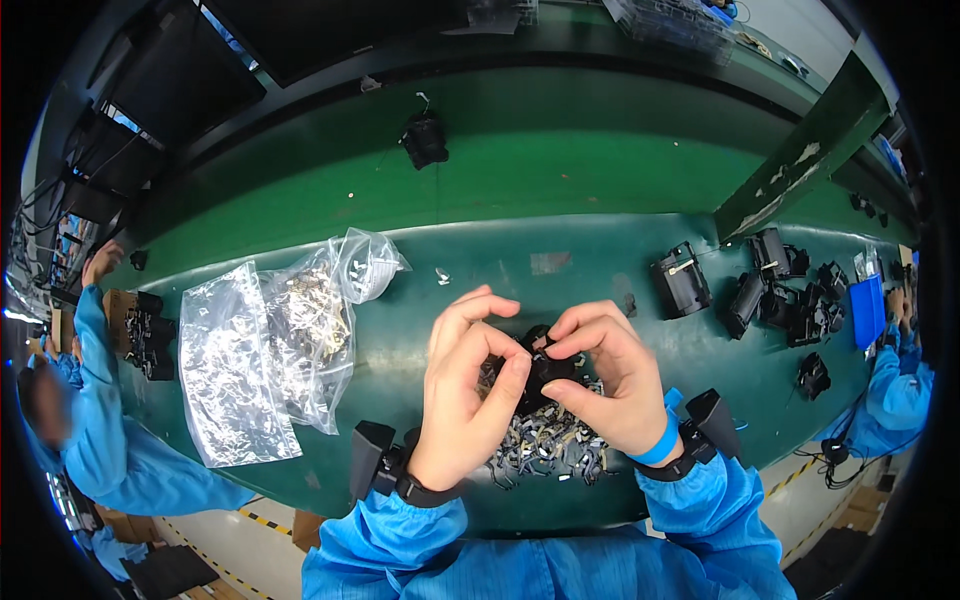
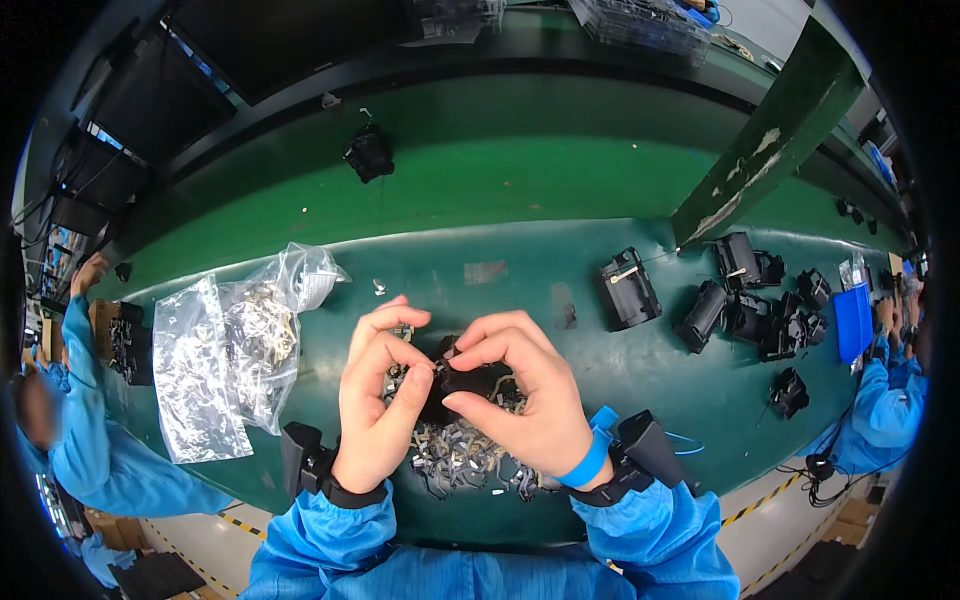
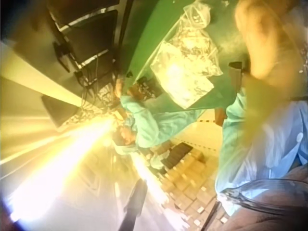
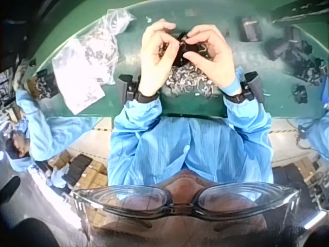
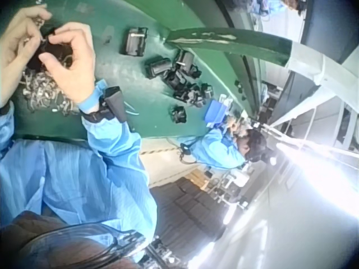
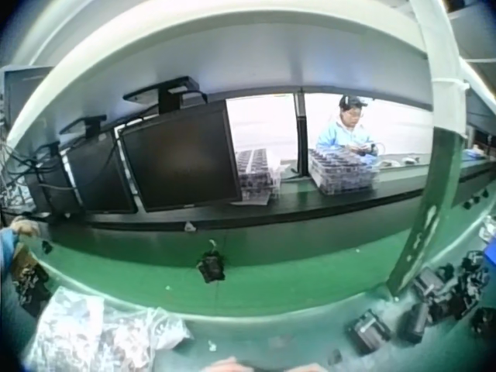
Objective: Assembling small mechanical components into a black plastic housing at a factory workstation.
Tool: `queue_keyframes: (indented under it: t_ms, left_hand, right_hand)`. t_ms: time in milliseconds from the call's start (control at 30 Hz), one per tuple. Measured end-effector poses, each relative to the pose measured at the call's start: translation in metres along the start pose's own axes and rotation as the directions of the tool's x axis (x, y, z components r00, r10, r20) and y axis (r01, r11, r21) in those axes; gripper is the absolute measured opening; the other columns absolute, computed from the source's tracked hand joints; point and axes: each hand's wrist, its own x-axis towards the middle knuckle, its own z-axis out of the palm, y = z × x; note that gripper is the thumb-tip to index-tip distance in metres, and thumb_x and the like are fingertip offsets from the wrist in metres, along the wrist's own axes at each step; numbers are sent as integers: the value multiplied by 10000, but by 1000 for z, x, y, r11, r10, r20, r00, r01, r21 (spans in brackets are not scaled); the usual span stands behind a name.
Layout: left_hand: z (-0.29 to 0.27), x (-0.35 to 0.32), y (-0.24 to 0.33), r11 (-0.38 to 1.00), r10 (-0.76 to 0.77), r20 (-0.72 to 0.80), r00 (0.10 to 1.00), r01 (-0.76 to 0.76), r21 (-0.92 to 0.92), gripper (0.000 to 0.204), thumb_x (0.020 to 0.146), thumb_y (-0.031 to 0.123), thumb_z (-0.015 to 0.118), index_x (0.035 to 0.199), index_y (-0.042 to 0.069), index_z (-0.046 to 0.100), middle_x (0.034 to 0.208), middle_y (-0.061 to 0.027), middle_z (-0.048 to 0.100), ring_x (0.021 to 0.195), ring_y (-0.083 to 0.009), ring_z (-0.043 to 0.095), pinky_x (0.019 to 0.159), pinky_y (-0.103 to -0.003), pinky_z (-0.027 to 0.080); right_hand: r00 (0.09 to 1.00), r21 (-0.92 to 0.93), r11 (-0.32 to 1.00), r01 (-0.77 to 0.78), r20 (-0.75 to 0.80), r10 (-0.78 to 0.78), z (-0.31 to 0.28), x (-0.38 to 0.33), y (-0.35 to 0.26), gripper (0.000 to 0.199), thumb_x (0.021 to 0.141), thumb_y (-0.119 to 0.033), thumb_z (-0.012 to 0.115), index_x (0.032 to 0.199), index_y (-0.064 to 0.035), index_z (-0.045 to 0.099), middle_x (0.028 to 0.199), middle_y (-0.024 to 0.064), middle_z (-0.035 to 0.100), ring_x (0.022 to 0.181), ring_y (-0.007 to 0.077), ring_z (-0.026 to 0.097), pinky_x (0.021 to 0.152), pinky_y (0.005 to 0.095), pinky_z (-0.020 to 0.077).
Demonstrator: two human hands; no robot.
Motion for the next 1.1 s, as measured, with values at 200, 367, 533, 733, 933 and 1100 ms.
queue_keyframes:
  t_ms: [200, 367, 533, 733, 933, 1100]
  left_hand:
    - [0, 1, 12, 904, 133, -33, 991, -108, 413, 67, 806, 112, 674, 823, 84, 616, 1225, -103, 568, 1283, -360, 443, 1098, -569, 189]
    - [0, 0, 9, 895, 143, -33, 989, -115, 430, 79, 790, 130, 687, 826, 96, 625, 1236, -92, 571, 1291, -349, 434, 1100, -580, 171]
    - [2, -2, 17, 796, 185, -86, 979, -98, 597, 71, 778, 157, 694, 848, 169, 689, 1264, -69, 575, 1303, -332, 421, 1122, -555, 130]
    - [6, -6, 22, 708, 223, -106, 969, -86, 701, 246, 760, 175, 715, 1000, 216, 745, 1335, -76, 560, 1330, -313, 407, 1131, -542, 100]
    - [3, -2, 17, 940, 57, -209, 976, 18, 341, 213, 748, 123, 757, 960, 140, 745, 1295, -103, 577, 1293, -346, 447, 1095, -491, 273]
    - [1, -3, 8, 981, 43, -189, 981, -5, 196, 169, 723, 67, 778, 881, 81, 719, 1224, -109, 598, 1250, -353, 482, 1042, -459, 369]
  right_hand:
    - [998, -125, 992, 28, -46, -34, 0, -1, -1, 263, 715, -35, 799, 919, -43, 633, 1045, 101, 596, 967, 233, 607, 854, 338, 492]
    - [998, -175, 984, 27, -58, -38, 1, -1, -4, 236, 712, -36, 800, 888, -43, 643, 1022, 97, 601, 941, 232, 613, 824, 330, 498]
    - [998, -261, 964, 44, -20, -51, -3, 0, -11, 216, 713, -32, 793, 874, -42, 649, 1012, 91, 603, 917, 230, 617, 801, 323, 504]
    - [990, -215, 975, 48, -117, -75, -2, -1, -7, 212, 713, -29, 787, 874, -45, 650, 998, 95, 596, 923, 232, 613, 809, 329, 503]
    - [991, -191, 980, 65, -104, -86, -3, -2, -8, 233, 702, -7, 791, 880, -42, 645, 993, 99, 590, 926, 226, 609, 812, 326, 502]
    - [990, -136, 988, 71, -113, -86, -1, -3, -8, 287, 704, -6, 798, 929, -39, 623, 995, 96, 577, 926, 215, 603, 838, 329, 499]
